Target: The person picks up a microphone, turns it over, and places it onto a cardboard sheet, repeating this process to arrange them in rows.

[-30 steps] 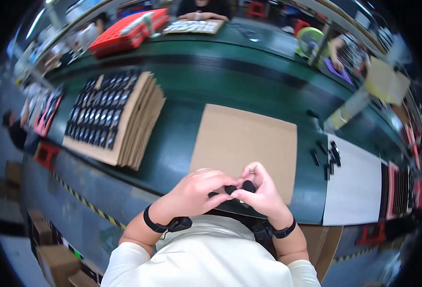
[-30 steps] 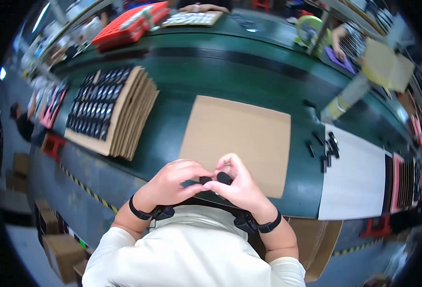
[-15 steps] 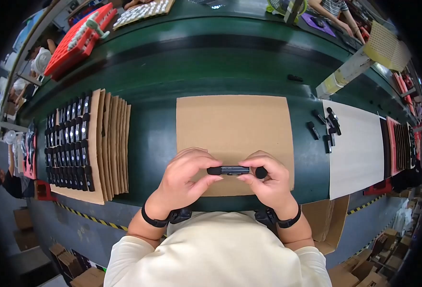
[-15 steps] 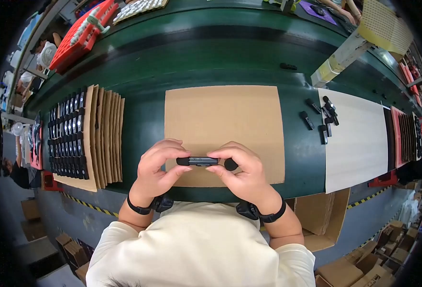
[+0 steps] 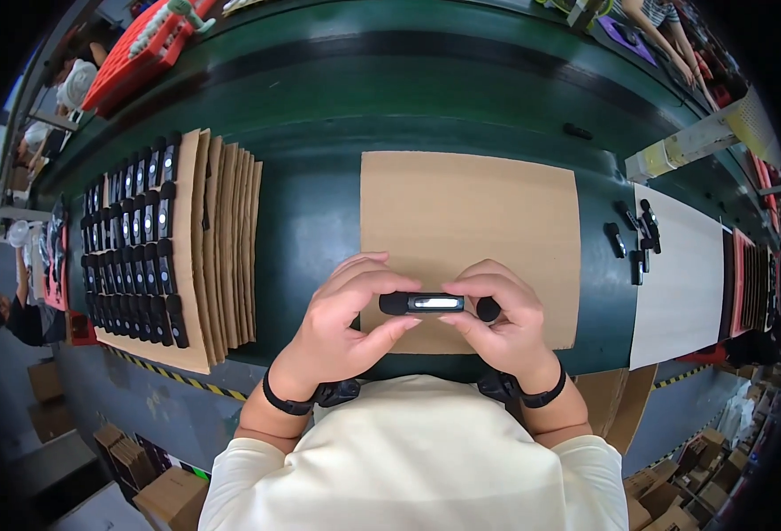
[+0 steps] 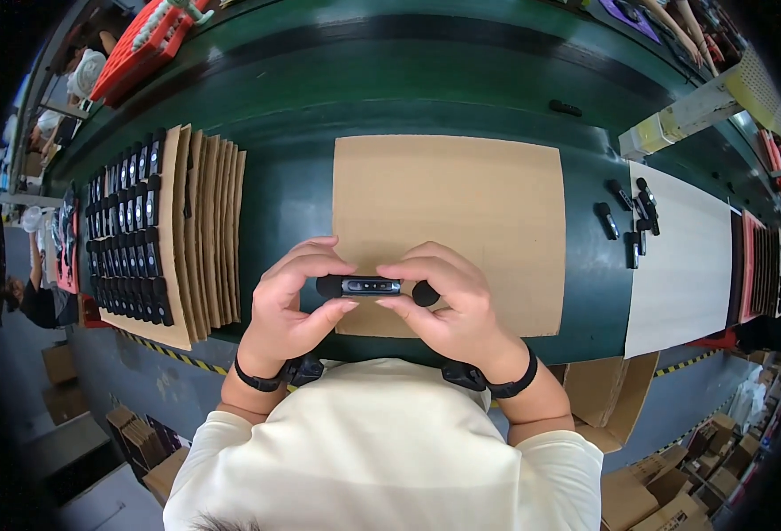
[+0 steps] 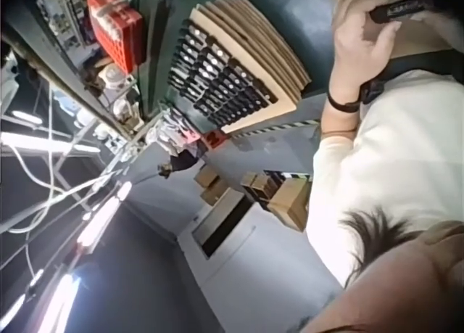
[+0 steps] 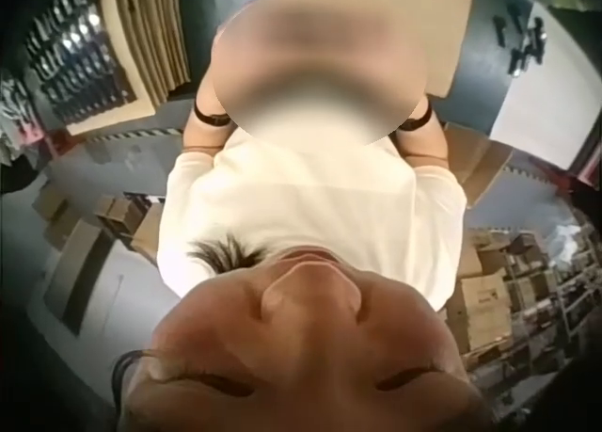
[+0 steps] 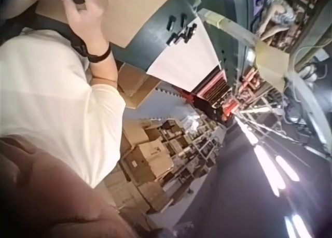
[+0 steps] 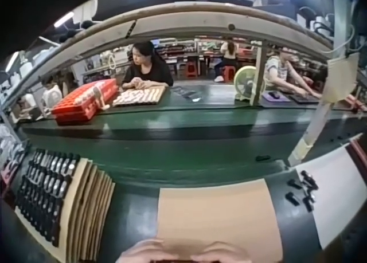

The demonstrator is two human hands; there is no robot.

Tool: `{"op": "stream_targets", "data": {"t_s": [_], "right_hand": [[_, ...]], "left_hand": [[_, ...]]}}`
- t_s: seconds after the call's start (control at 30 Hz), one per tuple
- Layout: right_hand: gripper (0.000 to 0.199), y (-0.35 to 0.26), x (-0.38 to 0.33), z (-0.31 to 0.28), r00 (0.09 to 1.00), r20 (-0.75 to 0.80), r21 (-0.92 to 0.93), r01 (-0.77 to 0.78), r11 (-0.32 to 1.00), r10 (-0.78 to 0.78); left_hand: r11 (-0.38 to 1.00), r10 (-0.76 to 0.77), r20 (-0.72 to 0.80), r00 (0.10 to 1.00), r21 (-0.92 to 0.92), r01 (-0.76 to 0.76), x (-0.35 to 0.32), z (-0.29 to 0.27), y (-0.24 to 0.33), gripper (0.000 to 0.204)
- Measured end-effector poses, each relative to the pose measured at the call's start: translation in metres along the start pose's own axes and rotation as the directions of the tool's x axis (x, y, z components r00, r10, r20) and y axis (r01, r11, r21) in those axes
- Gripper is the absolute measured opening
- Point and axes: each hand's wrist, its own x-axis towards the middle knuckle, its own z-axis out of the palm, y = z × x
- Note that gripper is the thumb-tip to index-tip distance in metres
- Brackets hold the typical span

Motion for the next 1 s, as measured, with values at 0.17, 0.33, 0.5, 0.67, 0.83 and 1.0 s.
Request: {"op": "stream_targets", "data": {"t_s": [0.17,0.33,0.5,0.67,0.83,1.0], "right_hand": [[0.03,0.004,0.004,0.001,0.999,0.012,-0.006,0.05,0.999,-0.05],[0.031,0.001,0.008,-0.002,1.0,-0.001,0.053,-0.009,0.999,0.009],[0.03,0.008,-0.001,-0.004,0.997,-0.015,0.094,-0.079,0.992,0.08],[0.031,0.002,0.0,-0.01,0.997,-0.005,0.073,-0.081,0.994,0.081],[0.033,-0.004,0.005,-0.008,0.998,0.055,-0.019,0.026,0.999,-0.025],[0.028,-0.01,0.014,-0.012,0.968,0.122,0.267,-0.243,0.933,0.218]], "left_hand": [[0.999,0.041,0.009,0.999,0.027,-0.041,0.007,-0.002,-0.001,0.028],[0.992,0.109,0.011,0.994,0.057,-0.11,0.011,-0.002,-0.006,0.027],[0.994,0.099,-0.026,0.995,0.047,-0.097,0.019,0.007,0.002,0.028],[0.995,0.048,0.001,0.999,0.085,-0.048,0.014,0.014,-0.008,0.027],[0.992,0.064,0.043,0.997,0.104,-0.068,0.016,0.022,-0.013,0.024],[0.989,0.118,-0.008,0.993,0.093,-0.117,0.014,0.021,-0.017,0.021]]}}
